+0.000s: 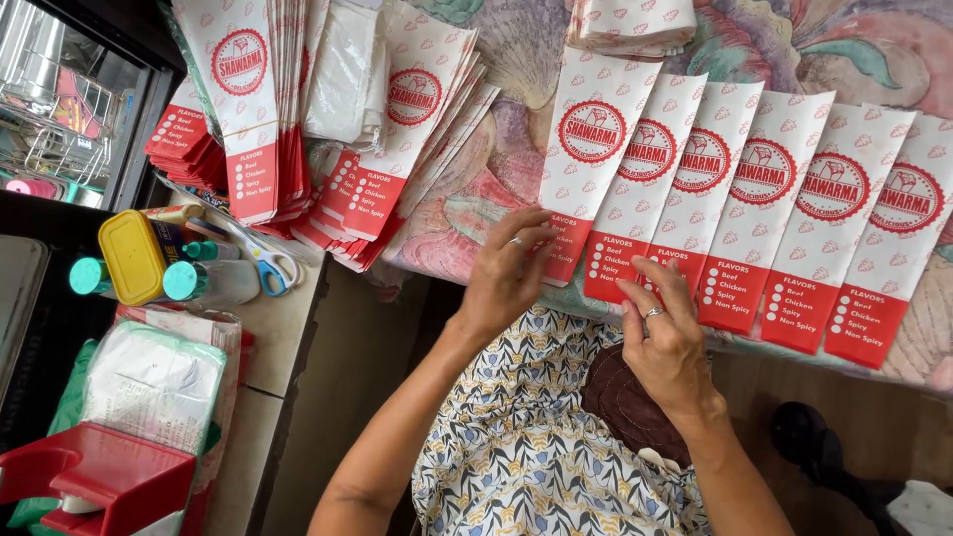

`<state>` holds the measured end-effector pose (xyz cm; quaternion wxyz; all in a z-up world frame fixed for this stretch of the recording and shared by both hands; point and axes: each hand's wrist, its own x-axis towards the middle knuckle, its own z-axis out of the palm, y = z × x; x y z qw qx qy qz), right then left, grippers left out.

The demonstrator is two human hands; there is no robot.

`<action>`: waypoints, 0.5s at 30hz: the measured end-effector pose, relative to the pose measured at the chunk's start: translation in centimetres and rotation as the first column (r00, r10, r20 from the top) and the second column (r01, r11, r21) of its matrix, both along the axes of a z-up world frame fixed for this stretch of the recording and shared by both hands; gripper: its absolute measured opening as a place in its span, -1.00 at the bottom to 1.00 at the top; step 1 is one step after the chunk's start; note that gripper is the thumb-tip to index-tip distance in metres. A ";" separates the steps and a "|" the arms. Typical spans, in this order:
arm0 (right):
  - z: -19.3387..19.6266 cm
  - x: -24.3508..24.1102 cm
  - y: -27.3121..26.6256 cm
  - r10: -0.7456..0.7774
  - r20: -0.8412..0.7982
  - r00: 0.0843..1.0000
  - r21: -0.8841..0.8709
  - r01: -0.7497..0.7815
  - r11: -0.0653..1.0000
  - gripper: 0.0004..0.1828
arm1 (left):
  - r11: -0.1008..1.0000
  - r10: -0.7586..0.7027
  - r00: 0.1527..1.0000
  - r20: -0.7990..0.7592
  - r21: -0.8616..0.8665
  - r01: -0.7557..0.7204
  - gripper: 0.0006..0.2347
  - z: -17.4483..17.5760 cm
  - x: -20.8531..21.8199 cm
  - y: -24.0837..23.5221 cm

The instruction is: The person is arranging paper bags in an overlapping row, applying glue to the top edges, and then stacking them together.

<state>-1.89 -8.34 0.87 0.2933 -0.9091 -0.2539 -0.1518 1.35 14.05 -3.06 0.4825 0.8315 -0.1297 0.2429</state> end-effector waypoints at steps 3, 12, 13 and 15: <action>-0.7 0.1 1.1 0.033 0.023 0.999 0.064 -0.034 0.997 -0.72 | 0.980 -0.165 0.986 0.012 0.117 0.162 -0.81 0.6 -1.7 2.5; -2.5 0.5 4.9 0.166 0.116 0.979 0.032 -0.171 0.985 -0.75 | 0.967 -0.202 0.977 0.072 0.175 0.187 -0.79 1.0 -3.7 2.7; -2.9 0.3 4.8 0.168 0.112 0.979 0.032 -0.172 0.985 -0.75 | 0.967 -0.200 0.977 0.069 0.173 0.186 -0.79 1.0 -3.9 2.6; -3.7 0.2 4.6 0.167 0.109 0.980 0.012 -0.170 0.985 -0.78 | 0.974 -0.190 0.977 0.096 0.141 0.176 -0.84 1.1 -3.9 2.5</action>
